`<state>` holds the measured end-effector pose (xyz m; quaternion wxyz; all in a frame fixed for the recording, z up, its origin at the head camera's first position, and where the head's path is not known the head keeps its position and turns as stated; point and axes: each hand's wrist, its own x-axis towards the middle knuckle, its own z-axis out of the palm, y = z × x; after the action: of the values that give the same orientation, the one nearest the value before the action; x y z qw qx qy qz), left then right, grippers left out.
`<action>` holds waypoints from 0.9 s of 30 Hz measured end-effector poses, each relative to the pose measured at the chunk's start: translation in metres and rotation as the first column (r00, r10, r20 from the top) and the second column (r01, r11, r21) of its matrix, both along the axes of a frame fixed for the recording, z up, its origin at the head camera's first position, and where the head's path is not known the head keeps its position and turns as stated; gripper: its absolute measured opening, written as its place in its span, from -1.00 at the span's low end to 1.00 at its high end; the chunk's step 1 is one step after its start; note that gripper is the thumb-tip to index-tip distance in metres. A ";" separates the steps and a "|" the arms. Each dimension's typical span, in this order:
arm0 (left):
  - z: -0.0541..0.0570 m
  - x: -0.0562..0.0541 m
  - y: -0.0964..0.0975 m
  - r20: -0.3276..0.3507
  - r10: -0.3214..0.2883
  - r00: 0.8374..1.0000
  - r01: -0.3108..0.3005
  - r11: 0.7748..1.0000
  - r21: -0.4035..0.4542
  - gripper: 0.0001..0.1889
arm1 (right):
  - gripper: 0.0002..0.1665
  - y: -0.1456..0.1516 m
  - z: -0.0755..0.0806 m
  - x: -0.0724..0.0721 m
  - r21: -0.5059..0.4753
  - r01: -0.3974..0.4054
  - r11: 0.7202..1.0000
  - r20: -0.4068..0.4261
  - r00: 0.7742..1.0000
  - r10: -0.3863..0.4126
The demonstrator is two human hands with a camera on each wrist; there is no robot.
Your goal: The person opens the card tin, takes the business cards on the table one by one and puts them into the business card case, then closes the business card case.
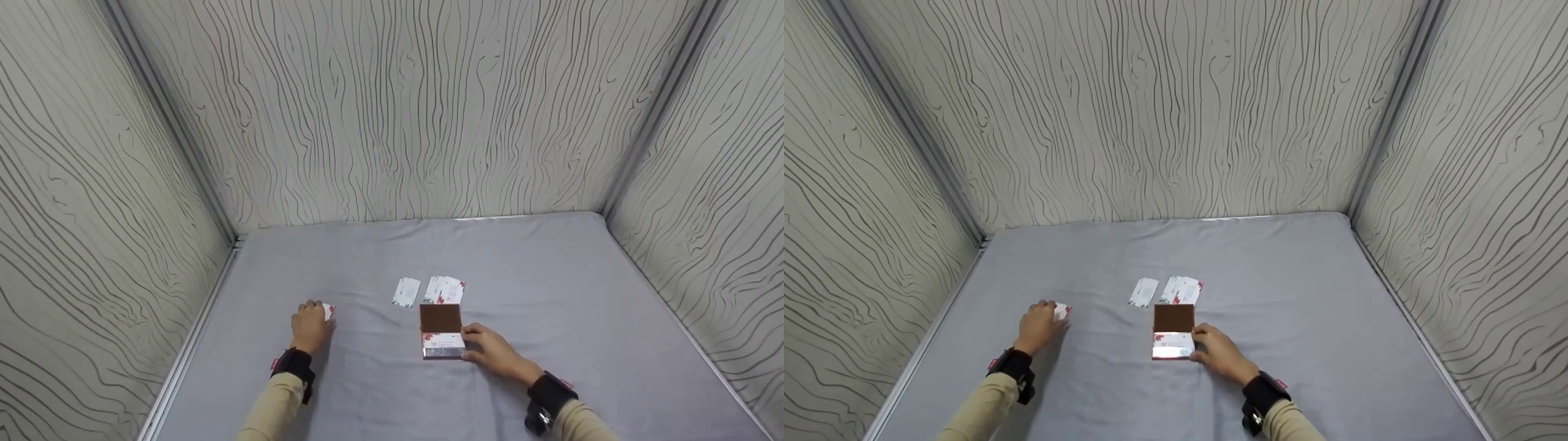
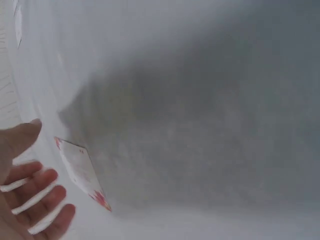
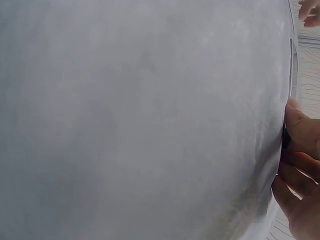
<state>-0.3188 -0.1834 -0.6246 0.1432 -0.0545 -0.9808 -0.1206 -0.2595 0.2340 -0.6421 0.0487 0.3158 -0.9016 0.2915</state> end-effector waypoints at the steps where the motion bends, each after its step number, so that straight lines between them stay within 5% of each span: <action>1: 0.001 0.002 -0.003 0.029 0.034 0.999 -0.034 0.999 0.009 -0.57 | -0.53 0.000 0.000 0.000 0.004 0.002 1.000 0.006 1.000 -0.002; 5: 0.004 0.007 -0.013 0.120 0.116 0.986 -0.119 0.993 0.018 -0.44 | -0.52 0.000 0.001 0.000 0.012 0.006 1.000 0.027 1.000 -0.006; 11: 0.004 0.007 -0.025 0.218 0.141 0.966 -0.152 0.988 0.035 -0.43 | -0.52 0.001 -0.002 0.000 0.003 0.000 1.000 -0.012 1.000 0.000; 27: 0.002 0.006 -0.032 0.230 0.127 0.965 -0.153 0.983 0.101 -0.46 | -0.52 0.002 0.000 0.001 -0.007 -0.020 1.000 -0.034 0.999 0.020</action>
<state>-0.3132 -0.2155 -0.6230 0.0435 0.0374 -0.9832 -0.1732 -0.2582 0.2363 -0.6426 0.0624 0.3296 -0.8963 0.2899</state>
